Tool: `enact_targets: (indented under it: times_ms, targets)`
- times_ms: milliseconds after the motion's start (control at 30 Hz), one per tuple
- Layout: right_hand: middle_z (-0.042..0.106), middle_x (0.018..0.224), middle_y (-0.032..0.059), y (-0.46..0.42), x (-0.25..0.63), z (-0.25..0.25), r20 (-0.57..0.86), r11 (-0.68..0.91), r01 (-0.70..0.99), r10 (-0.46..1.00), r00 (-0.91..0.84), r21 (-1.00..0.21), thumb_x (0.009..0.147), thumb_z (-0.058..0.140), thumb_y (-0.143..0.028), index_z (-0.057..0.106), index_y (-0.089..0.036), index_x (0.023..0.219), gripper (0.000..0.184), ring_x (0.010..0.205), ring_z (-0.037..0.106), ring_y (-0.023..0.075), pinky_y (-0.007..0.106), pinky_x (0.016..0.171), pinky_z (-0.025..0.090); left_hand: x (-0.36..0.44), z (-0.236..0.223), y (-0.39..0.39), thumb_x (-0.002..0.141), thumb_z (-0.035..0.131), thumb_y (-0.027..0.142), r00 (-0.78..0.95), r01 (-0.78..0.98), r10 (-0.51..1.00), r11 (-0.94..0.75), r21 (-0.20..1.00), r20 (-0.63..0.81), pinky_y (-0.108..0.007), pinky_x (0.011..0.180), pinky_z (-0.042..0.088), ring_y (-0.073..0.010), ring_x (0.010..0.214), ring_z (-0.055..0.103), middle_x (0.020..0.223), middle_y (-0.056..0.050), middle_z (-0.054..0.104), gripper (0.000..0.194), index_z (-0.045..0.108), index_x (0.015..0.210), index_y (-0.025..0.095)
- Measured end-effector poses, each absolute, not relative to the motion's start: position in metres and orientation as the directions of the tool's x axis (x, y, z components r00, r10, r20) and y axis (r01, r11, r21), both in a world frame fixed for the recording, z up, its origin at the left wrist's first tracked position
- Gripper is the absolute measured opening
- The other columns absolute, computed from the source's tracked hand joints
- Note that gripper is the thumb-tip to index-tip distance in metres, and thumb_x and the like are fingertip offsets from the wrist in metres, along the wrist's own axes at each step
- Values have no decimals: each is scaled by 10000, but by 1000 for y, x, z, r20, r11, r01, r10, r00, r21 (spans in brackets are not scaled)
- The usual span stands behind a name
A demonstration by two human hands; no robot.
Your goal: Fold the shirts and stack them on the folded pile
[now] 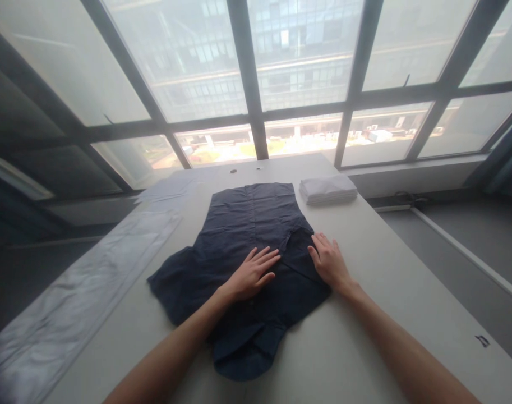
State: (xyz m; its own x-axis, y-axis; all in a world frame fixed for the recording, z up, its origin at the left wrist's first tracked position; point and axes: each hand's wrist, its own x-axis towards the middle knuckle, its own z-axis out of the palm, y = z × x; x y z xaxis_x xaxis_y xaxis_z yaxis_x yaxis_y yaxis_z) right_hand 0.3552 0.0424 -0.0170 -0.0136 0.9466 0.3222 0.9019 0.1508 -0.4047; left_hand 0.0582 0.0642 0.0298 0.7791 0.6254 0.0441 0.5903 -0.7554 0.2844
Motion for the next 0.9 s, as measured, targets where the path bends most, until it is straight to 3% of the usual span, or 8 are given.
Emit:
enact_targets:
  times_ms: [300, 533, 733, 900]
  targets:
    - [359, 1602, 153, 72, 303, 1, 345, 255, 911, 929, -137, -324, 1009, 322, -336, 438, -138, 1506, 547, 1508, 270, 290, 545, 1206, 232, 58, 28, 65, 1046, 329, 542, 782, 588, 621, -760, 278, 44, -480, 1255, 88, -210, 1532, 205, 1629, 33, 317, 553, 294, 1572, 372]
    - [284, 1602, 258, 82, 277, -15, 253, 96, 948, 967, -17, -303, 999, 353, -463, 366, 6, 1513, 696, 1511, 234, 351, 554, 1213, 165, 58, 29, 64, 1040, 363, 525, 782, 588, 622, -759, 279, 43, -480, 1255, 102, -217, 1530, 209, 1622, 27, 337, 553, 318, 1566, 362]
    - [242, 1636, 200, 83, 280, -16, 174, 34, 969, 985, 9, -243, 1009, 305, -504, 332, -9, 1541, 727, 1530, 183, 297, 487, 1235, 107, 58, 26, 66, 1027, 417, 496, 784, 576, 618, -761, 299, 63, -486, 1255, 105, -225, 1526, 224, 1614, 16, 357, 558, 341, 1559, 347]
    - [197, 1651, 185, 83, 276, -12, 145, -122, 965, 977, 158, -232, 1013, 251, -564, 286, -31, 1564, 767, 1542, 117, 296, 600, 1211, 6, 57, 24, 66, 1020, 437, 488, 783, 570, 618, -759, 314, 71, -494, 1254, 107, -229, 1524, 229, 1610, 13, 365, 563, 349, 1555, 337]
